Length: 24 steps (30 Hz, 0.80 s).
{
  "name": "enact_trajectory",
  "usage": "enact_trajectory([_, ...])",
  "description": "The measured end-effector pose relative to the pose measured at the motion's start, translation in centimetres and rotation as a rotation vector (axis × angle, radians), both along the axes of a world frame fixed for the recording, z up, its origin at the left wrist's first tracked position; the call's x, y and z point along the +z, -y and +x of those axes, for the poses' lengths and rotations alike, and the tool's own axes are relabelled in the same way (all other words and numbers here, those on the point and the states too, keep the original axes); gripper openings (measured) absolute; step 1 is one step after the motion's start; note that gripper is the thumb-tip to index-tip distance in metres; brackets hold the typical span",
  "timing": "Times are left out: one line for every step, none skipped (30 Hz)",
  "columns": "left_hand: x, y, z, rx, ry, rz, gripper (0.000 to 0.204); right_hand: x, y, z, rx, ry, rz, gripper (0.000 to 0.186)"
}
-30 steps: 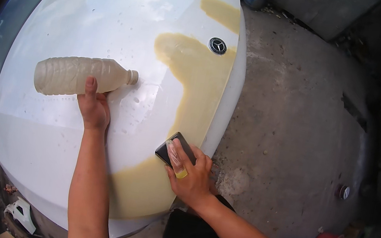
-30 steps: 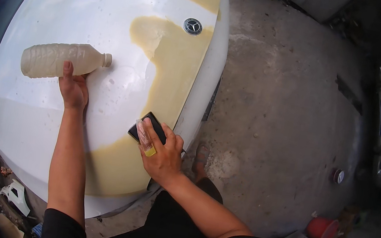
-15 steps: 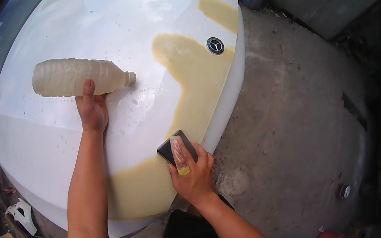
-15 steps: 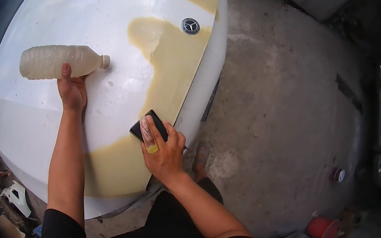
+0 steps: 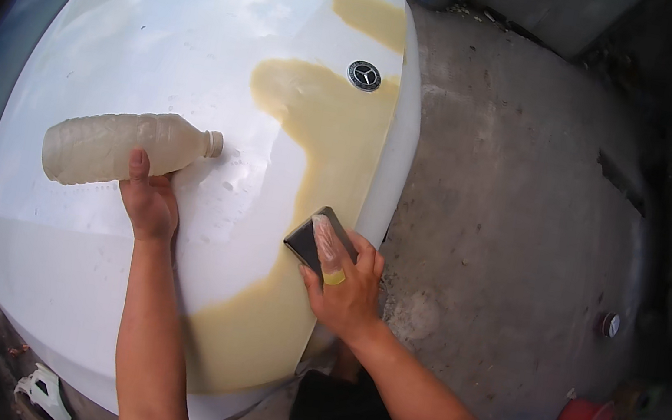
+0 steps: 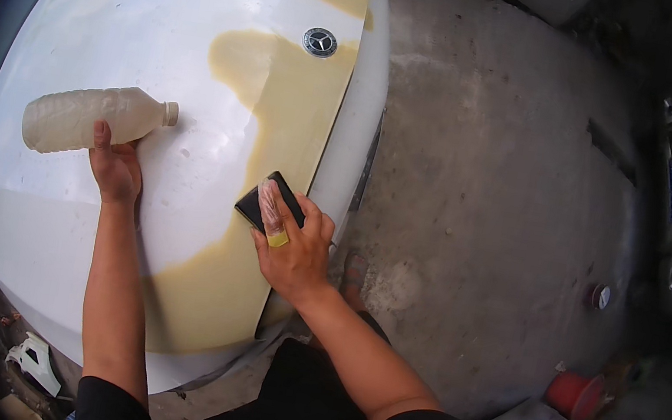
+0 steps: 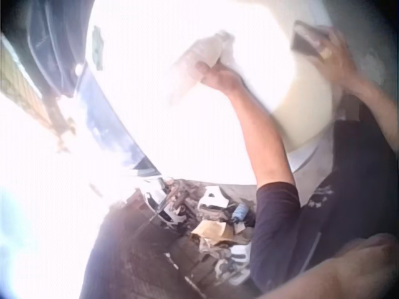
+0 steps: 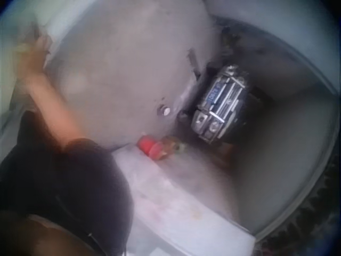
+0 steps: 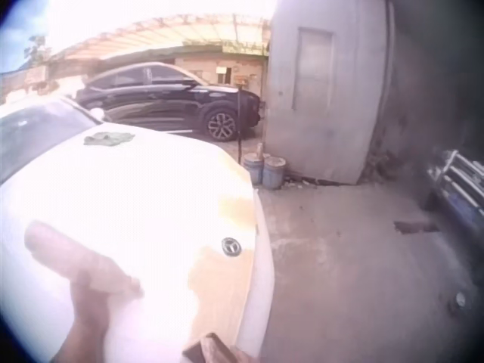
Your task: The person pours liquid from a plastic bottle onto the hood of a white car and uses a sanding block to rub the surface. The person repeatedly applies liquid and sands the hood area.
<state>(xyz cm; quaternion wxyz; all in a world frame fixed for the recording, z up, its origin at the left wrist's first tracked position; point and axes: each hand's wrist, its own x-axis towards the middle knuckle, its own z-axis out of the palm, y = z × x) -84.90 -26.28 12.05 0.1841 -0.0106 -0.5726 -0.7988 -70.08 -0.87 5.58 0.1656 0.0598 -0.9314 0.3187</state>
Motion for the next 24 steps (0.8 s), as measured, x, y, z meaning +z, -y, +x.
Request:
enact_trajectory([0.1, 0.0, -0.1, 0.006, -0.001, 0.001, 0.063, 1.2, -0.6, -3.2, -0.022, -0.087, 0.064, 0.074])
enact_trajectory([0.1, -0.4, -0.1, 0.006, 0.002, 0.007, 0.063, 2.2, -1.8, -6.8, -0.065, -0.115, 0.018, 0.072])
enact_trajectory([0.1, -1.0, -0.2, 0.003, 0.001, 0.016, 0.063, 2.6, -3.2, -10.1, -0.12, -0.093, 0.01, 0.07])
enact_trajectory([0.2, -1.1, -0.4, -0.002, -0.009, 0.014, 0.063, 3.0, -4.1, -12.6, -0.137, -0.044, -0.026, 0.074])
enact_trajectory([0.0, -0.9, -0.6, -0.007, -0.018, 0.015, 0.062, 3.2, -4.3, -13.1, -0.146, -0.024, -0.009, 0.074])
enact_trajectory([-0.1, -0.9, -0.6, -0.014, -0.022, 0.017, 0.062, 3.2, -4.4, -13.2, -0.157, 0.002, 0.01, 0.074])
enact_trajectory([0.0, -0.8, -0.4, -0.017, -0.01, 0.004, 0.063, 2.6, -3.9, -11.6, -0.149, -0.04, 0.017, 0.072])
enact_trajectory([0.1, -0.6, -0.3, -0.014, -0.003, -0.008, 0.064, 1.9, -2.9, -8.8, -0.135, -0.086, 0.024, 0.07])
enact_trajectory([0.2, -0.3, -0.1, -0.004, 0.007, -0.024, 0.065, 1.6, -1.9, -5.3, -0.075, -0.083, 0.034, 0.07])
enact_trajectory([0.1, 0.1, 0.2, 0.005, 0.01, -0.032, 0.065, 1.1, -0.8, -1.4, -0.016, -0.07, 0.042, 0.07])
enact_trajectory([0.0, 0.1, 0.2, 0.007, 0.01, -0.034, 0.065, 0.1, 0.2, 2.1, -0.021, 0.006, 0.004, 0.071])
enact_trajectory([-0.2, 0.1, 0.0, 0.005, 0.01, -0.038, 0.064, 0.5, 0.8, 3.4, -0.029, 0.083, -0.035, 0.072])
enact_trajectory([-0.3, 0.2, 0.0, 0.007, 0.009, -0.033, 0.064, 0.1, 0.4, 2.7, -0.026, 0.022, -0.022, 0.072])
enact_trajectory([-0.4, 0.4, -0.1, 0.01, 0.009, -0.028, 0.065, -0.6, -0.4, 1.0, -0.022, -0.039, -0.009, 0.072])
enact_trajectory([-0.5, 0.4, -0.2, 0.008, 0.005, -0.023, 0.065, -0.3, -1.3, -1.5, -0.023, -0.103, 0.004, 0.073])
enact_trajectory([-0.6, 0.1, -0.3, 0.002, 0.005, -0.022, 0.064, 0.3, -2.6, -5.0, -0.103, -0.077, -0.027, 0.074])
enact_trajectory([-0.5, -0.3, -0.4, -0.005, 0.003, -0.02, 0.064, 0.9, -4.6, -8.8, -0.171, -0.048, -0.033, 0.075])
enact_trajectory([-0.1, -0.6, -0.5, -0.012, -0.002, -0.021, 0.064, 1.2, -6.2, -12.0, -0.199, -0.066, -0.064, 0.075])
enact_trajectory([-0.3, -0.8, -0.7, -0.01, -0.002, -0.02, 0.063, 1.2, -7.3, -13.7, -0.206, -0.069, -0.035, 0.075])
enact_trajectory([-0.1, -0.4, -0.6, 0.002, -0.003, -0.027, 0.063, 1.0, -6.6, -13.2, -0.21, -0.048, -0.039, 0.075])
enact_trajectory([-0.2, -0.4, -0.5, 0.009, -0.001, -0.022, 0.063, 0.9, -5.9, -11.7, -0.217, -0.025, -0.031, 0.075])
enact_trajectory([0.1, 0.0, -0.4, 0.011, 0.003, -0.023, 0.063, 0.7, -4.8, -10.1, -0.215, -0.007, -0.031, 0.075])
enact_trajectory([-0.1, -0.1, -0.4, 0.006, 0.004, -0.008, 0.063, 0.5, -3.9, -6.7, -0.152, -0.049, -0.014, 0.076])
enact_trajectory([-0.2, -0.1, -0.2, 0.001, 0.012, -0.003, 0.063, -0.2, -2.7, -3.0, -0.109, 0.001, -0.019, 0.076])
